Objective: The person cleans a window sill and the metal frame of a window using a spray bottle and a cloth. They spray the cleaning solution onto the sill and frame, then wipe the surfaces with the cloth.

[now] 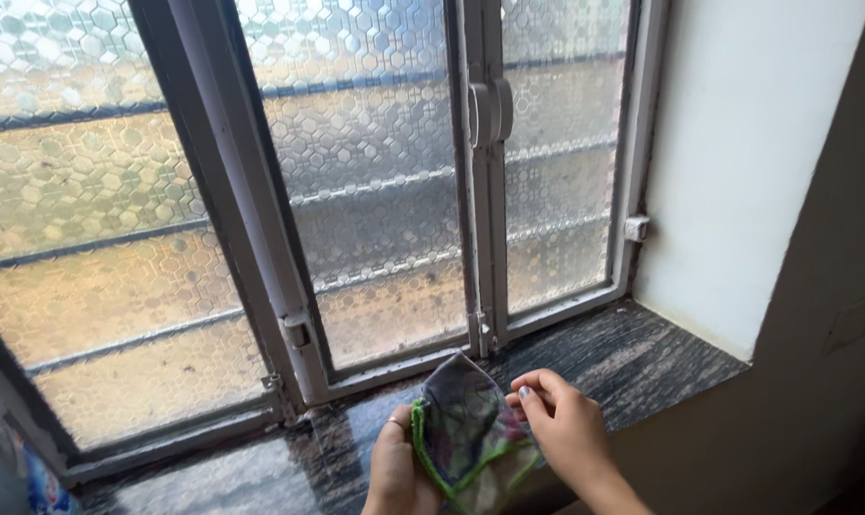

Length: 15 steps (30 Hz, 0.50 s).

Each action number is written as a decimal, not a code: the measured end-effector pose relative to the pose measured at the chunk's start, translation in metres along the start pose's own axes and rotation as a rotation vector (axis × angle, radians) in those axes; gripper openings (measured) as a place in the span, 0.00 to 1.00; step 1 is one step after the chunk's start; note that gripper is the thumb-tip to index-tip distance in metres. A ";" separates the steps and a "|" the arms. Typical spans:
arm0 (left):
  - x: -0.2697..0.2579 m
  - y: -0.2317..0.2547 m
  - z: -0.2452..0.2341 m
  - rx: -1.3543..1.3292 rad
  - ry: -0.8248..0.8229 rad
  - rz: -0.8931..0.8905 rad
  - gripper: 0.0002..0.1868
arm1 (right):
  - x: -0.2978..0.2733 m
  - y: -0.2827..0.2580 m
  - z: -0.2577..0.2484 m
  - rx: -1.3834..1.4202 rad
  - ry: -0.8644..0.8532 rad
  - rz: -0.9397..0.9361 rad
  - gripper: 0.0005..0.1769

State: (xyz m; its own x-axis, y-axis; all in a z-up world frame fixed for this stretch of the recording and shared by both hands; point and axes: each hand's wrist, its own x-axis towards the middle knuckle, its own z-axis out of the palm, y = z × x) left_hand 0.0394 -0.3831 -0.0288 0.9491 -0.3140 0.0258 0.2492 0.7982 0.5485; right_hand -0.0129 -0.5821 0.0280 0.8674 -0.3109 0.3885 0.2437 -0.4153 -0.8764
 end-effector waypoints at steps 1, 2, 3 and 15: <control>0.008 -0.003 -0.007 0.045 0.068 -0.016 0.25 | -0.004 -0.009 0.000 -0.043 0.069 -0.035 0.10; 0.016 -0.006 -0.013 0.090 0.137 -0.031 0.27 | -0.007 -0.017 -0.001 -0.107 0.091 -0.021 0.11; 0.023 -0.002 -0.022 0.261 0.265 0.068 0.25 | -0.008 -0.023 -0.003 -0.170 0.112 -0.006 0.11; 0.034 0.019 0.001 1.301 0.403 0.590 0.24 | -0.008 0.041 0.113 -0.782 -0.299 -0.363 0.27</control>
State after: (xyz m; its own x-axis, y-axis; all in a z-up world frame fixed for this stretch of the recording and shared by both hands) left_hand 0.0760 -0.3788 -0.0165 0.8917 0.2178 0.3969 -0.3186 -0.3211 0.8919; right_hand 0.0391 -0.5001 -0.0428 0.8977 0.1411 0.4173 0.2543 -0.9395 -0.2294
